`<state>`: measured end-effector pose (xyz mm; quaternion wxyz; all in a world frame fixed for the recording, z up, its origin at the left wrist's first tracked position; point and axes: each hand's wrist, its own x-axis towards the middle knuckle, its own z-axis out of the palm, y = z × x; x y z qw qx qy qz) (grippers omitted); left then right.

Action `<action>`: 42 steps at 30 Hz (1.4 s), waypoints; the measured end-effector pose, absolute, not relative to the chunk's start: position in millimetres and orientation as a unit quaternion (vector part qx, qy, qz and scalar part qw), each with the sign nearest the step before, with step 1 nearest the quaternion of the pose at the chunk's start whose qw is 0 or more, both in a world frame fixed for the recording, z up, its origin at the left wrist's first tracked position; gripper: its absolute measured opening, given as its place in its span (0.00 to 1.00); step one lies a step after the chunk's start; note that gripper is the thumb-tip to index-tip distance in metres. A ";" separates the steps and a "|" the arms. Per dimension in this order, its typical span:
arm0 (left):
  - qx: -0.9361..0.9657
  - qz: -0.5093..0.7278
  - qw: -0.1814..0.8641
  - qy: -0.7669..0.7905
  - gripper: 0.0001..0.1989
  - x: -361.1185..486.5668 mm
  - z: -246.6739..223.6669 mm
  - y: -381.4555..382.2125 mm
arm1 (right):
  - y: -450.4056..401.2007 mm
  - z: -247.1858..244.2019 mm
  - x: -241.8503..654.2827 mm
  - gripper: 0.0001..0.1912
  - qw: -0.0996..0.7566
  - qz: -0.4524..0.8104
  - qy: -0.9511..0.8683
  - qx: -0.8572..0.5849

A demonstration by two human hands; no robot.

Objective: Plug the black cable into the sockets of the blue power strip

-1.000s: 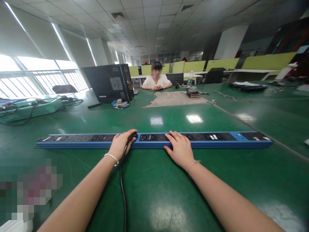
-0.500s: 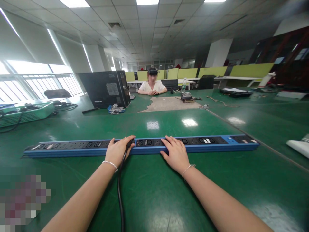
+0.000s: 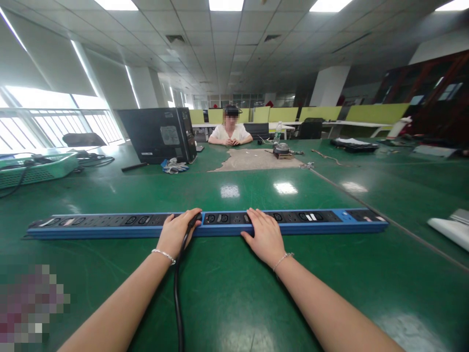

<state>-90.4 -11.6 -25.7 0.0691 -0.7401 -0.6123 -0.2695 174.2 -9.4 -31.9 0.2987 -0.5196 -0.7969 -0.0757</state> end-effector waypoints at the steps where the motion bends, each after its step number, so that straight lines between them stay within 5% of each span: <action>1: -0.736 -0.281 0.065 -0.612 0.16 -89.6 -26.0 -11.6 | -9.2 -31.9 174.1 0.28 0.300 -0.073 -0.797 -0.519; 8: -0.628 -0.429 0.012 -0.648 0.18 -85.0 16.9 -26.3 | -8.9 -31.5 172.7 0.30 0.304 -0.064 -0.791 -0.527; 16: -0.775 -0.294 -0.098 -0.551 0.18 -10.9 18.6 -11.3 | -9.2 -33.1 173.3 0.31 0.324 -0.057 -0.786 -0.523; 28: -0.794 -0.172 0.004 -0.583 0.19 17.8 23.0 -0.5 | -9.8 -33.1 172.6 0.30 0.332 -0.044 -0.787 -0.519; 42: -0.794 -0.178 0.082 -0.576 0.18 25.7 11.1 -18.4 | -12.5 -31.4 170.7 0.30 0.336 -0.048 -0.783 -0.521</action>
